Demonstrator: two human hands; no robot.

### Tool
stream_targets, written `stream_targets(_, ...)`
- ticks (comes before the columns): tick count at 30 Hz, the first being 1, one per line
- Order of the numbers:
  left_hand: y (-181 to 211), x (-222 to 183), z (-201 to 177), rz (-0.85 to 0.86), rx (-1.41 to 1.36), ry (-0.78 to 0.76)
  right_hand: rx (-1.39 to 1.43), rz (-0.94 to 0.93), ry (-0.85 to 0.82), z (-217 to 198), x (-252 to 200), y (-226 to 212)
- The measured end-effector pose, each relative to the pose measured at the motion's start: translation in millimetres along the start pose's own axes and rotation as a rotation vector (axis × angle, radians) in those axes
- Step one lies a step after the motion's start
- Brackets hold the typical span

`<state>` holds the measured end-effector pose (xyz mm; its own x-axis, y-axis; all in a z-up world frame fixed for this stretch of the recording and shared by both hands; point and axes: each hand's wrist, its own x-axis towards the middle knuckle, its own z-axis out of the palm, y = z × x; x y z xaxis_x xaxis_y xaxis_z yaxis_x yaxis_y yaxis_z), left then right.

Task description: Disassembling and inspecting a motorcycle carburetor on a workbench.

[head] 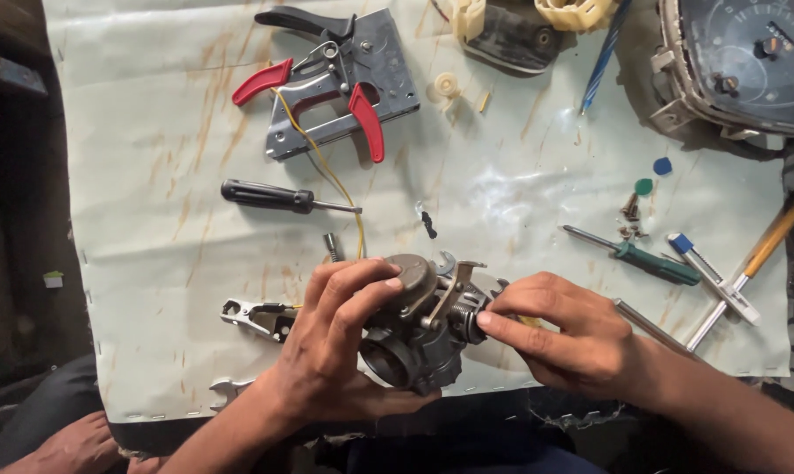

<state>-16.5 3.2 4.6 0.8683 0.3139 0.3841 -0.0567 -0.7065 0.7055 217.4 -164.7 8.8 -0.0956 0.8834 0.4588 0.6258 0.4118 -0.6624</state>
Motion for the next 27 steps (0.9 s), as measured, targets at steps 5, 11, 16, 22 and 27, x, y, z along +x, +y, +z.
stream_targets(5,-4,-2,-2,0.008,-0.019,-0.010,0.027,-0.014,-0.015,1,-1,-1)
stream_targets(11,-7,-4,1,0.032,-0.017,-0.014,-0.072,-0.059,0.048,6,4,-2)
stream_targets(16,-6,-3,1,0.043,-0.001,-0.008,-0.144,-0.029,0.113,12,0,-5)
stream_targets(22,-7,-2,1,0.057,-0.014,-0.014,-0.104,-0.005,0.151,13,0,-5)
stream_targets(27,-5,-4,4,0.067,0.003,-0.004,0.041,-0.030,0.046,5,4,-2)
